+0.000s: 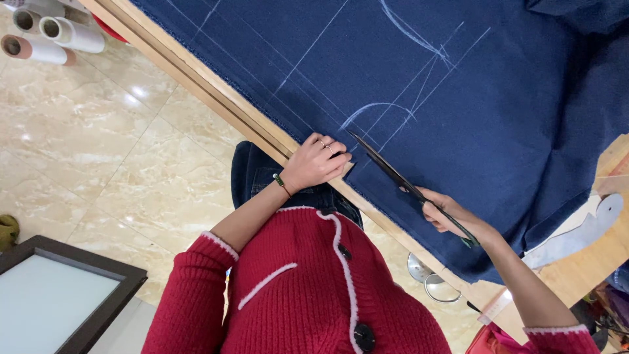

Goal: The person uses shears to cut a large piece of dark blue fabric laid out on a wooden table, following white chalk lines. The person cuts along straight and curved lines to separate a pattern piece from the main fabric, then lifts the cut piece to reveal the remaining material.

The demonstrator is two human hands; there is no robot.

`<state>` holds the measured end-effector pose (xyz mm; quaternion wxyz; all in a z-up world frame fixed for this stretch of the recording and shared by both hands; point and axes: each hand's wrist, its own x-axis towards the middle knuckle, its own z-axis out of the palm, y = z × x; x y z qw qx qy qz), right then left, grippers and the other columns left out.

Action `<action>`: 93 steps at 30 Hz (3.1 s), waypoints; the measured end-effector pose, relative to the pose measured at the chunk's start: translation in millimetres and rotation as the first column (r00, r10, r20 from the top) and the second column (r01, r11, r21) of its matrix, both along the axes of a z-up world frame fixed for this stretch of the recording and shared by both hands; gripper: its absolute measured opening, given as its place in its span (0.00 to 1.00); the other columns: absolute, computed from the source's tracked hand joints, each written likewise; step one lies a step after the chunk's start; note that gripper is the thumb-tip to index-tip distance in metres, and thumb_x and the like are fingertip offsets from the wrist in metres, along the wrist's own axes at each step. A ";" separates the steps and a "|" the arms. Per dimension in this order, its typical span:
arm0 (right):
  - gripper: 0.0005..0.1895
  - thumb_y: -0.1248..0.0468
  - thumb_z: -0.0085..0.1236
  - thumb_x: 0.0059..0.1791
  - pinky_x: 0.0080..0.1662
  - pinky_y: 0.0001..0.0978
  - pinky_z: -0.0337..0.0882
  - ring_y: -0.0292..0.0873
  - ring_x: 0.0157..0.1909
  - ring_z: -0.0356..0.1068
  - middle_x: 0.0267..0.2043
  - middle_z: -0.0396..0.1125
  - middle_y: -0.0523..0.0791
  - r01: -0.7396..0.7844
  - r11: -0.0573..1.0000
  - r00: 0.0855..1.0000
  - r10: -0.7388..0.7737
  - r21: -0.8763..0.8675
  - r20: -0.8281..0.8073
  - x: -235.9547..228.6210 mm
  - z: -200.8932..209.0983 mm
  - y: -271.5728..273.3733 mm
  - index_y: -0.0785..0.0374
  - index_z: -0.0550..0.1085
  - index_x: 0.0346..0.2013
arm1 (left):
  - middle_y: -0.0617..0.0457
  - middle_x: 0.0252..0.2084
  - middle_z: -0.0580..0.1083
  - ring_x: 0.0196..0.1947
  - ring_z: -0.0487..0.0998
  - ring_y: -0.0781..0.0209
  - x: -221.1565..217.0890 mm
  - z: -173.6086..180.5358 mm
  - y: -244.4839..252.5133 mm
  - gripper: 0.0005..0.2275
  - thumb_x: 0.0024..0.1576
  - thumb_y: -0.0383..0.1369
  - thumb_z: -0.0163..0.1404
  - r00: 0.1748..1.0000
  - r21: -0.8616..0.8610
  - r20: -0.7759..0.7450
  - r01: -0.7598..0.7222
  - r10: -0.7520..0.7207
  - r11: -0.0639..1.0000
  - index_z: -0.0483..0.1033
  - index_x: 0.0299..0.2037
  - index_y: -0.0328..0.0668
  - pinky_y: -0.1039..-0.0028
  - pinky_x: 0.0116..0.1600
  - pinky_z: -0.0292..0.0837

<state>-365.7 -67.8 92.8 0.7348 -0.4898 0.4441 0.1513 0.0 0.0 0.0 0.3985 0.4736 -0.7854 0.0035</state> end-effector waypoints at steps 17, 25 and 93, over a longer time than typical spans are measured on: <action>0.39 0.47 0.45 0.55 0.22 0.23 0.56 0.30 0.18 0.53 0.22 0.54 0.40 -0.023 0.996 0.993 0.013 -0.083 -0.117 18.1 19.1 -3.0 0.66 0.52 0.75 | 0.55 0.38 0.71 0.37 0.74 0.56 0.0 0.6 0.2 0.06 0.61 0.34 0.47 1.000 -0.014 -0.010 -0.005 0.005 1.000 0.76 0.35 0.50 0.67 0.44 0.69; 0.36 0.49 0.46 0.55 0.22 0.26 0.59 0.32 0.18 0.58 0.20 0.59 0.42 -0.063 0.991 0.981 0.040 -0.117 -0.190 31.9 40.8 -9.5 0.65 0.55 0.74 | 0.54 0.39 0.71 0.37 0.74 0.56 0.6 -3.4 0.4 0.05 0.61 0.34 0.47 1.000 -0.009 -0.016 0.004 -0.004 1.000 0.77 0.36 0.49 0.66 0.43 0.69; 0.47 0.33 0.42 0.46 0.24 0.23 0.45 0.29 0.22 0.43 0.27 0.47 0.37 0.938 0.339 0.330 -0.937 0.077 0.114 288.1 49.9 219.0 0.56 0.57 0.74 | 0.56 0.40 0.75 0.42 0.68 0.51 121.5 55.9 -91.8 0.07 0.56 0.38 0.54 0.876 0.631 -0.088 0.417 -0.474 0.654 0.78 0.34 0.45 0.58 0.42 0.61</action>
